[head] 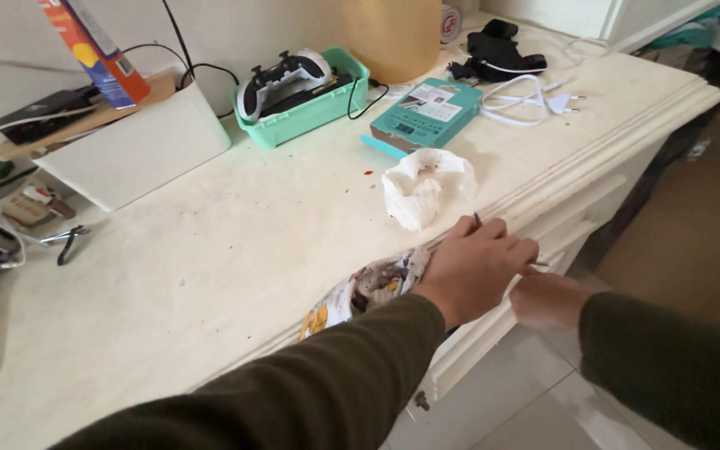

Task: Cleaning and organizing various household items on top of a white dresser and in its drawers.

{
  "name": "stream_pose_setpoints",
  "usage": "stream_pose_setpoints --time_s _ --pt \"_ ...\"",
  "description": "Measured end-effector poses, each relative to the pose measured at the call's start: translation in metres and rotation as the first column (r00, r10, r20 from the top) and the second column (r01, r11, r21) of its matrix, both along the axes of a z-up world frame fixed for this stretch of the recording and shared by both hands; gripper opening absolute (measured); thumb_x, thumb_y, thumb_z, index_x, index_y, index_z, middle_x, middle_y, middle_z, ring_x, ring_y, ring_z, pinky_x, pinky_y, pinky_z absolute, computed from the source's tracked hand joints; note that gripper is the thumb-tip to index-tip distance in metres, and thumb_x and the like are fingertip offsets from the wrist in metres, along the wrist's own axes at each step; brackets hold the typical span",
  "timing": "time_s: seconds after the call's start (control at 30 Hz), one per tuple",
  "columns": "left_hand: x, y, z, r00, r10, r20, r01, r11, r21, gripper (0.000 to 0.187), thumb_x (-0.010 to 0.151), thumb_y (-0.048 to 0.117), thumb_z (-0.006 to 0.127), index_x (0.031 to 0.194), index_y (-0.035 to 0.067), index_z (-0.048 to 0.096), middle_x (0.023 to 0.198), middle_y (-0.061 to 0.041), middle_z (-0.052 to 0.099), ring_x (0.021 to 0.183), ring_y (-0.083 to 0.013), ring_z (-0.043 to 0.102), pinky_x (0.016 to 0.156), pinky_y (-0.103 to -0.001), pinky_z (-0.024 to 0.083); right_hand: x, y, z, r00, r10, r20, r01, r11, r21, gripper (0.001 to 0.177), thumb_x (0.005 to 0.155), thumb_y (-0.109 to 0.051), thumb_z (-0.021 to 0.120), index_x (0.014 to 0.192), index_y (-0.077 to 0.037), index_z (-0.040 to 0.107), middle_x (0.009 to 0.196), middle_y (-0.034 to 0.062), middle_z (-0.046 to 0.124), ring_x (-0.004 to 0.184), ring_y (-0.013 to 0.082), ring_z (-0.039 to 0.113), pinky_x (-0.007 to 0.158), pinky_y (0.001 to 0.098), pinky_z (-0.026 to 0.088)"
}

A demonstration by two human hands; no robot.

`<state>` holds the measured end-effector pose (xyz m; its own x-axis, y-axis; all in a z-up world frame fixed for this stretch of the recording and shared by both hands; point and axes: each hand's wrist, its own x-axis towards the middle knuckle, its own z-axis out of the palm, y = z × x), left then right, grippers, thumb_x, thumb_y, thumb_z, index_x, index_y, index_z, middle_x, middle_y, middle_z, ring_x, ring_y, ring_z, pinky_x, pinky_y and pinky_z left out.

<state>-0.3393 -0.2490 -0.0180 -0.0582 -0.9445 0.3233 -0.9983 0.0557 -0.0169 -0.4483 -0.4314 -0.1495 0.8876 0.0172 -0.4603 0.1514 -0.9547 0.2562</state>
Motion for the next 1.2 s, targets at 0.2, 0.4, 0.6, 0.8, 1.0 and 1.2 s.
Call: stream_pose_setpoints --time_s 0.2,0.4,0.6,0.8,1.0,1.2 --pt "0.0 0.003 0.004 0.993 -0.052 -0.104 0.035 0.987 -0.16 0.016 0.087 0.02 0.066 0.102 0.021 0.066 0.106 0.001 0.064 0.107 -0.0177 0.06 0.094 -0.043 0.037 -0.012 0.006 0.016 0.989 -0.148 -0.002 0.148 0.987 0.055 0.019 0.094 -0.009 0.059 0.085 -0.003 0.075 0.08 0.0092 0.071 0.068 0.02 0.065 0.075 0.0357 0.054" --pt "0.005 -0.003 -0.003 0.959 -0.074 -0.272 -0.005 0.96 -0.28 0.021 0.094 0.022 0.065 0.114 0.016 0.062 0.109 -0.003 0.06 0.109 -0.022 0.06 0.095 -0.045 0.036 -0.054 -0.038 -0.069 0.907 -0.414 -0.077 0.401 0.795 0.454 0.017 0.097 -0.009 0.056 0.102 0.007 0.058 0.079 0.0147 0.066 0.063 0.027 0.065 0.078 0.0264 0.056" --pt "0.008 -0.001 0.005 0.923 -0.011 -0.384 -0.086 0.968 -0.236 0.015 0.092 0.025 0.068 0.104 0.018 0.064 0.102 0.001 0.065 0.108 -0.0224 0.059 0.098 -0.045 0.036 -0.076 -0.002 -0.012 0.922 0.355 -0.155 -0.361 0.932 -0.015 0.016 0.085 -0.005 0.062 0.081 0.005 0.073 0.079 0.0179 0.069 0.071 0.0355 0.062 0.08 0.0469 0.048" --pt "0.004 0.0 0.009 0.955 -0.103 -0.278 0.003 0.941 -0.338 0.022 0.082 0.03 0.069 0.099 0.017 0.068 0.096 -0.003 0.066 0.103 -0.0259 0.058 0.091 -0.051 0.033 -0.069 0.055 0.099 0.702 -0.558 -0.443 0.708 0.615 0.348 0.014 0.098 -0.02 0.055 0.098 -0.011 0.065 0.094 -0.0023 0.06 0.084 0.0086 0.059 0.071 0.0236 0.047" --pt "0.016 -0.01 0.001 0.783 -0.164 -0.6 -0.143 0.891 -0.43 0.016 0.104 0.022 0.053 0.101 0.011 0.065 0.097 -0.01 0.068 0.1 -0.0347 0.06 0.089 -0.047 0.045 -0.023 0.132 0.197 0.417 -0.694 -0.587 0.754 -0.095 0.65 0.044 0.091 -0.032 0.073 0.114 0.006 0.077 0.1 0.0206 0.081 0.071 0.0249 0.073 0.062 0.0356 0.06" --pt "0.022 0.002 0.012 0.616 -0.261 -0.743 -0.288 0.803 -0.521 0.029 0.11 0.027 0.047 0.104 0.005 0.063 0.099 -0.017 0.07 0.094 -0.0399 0.067 0.083 -0.044 0.053 0.011 0.167 0.145 0.551 -0.597 -0.583 0.226 -0.565 0.793 0.088 0.078 -0.009 0.079 0.153 -0.019 0.034 0.12 0.0031 0.069 0.106 0.0193 0.071 0.087 0.0369 0.061"
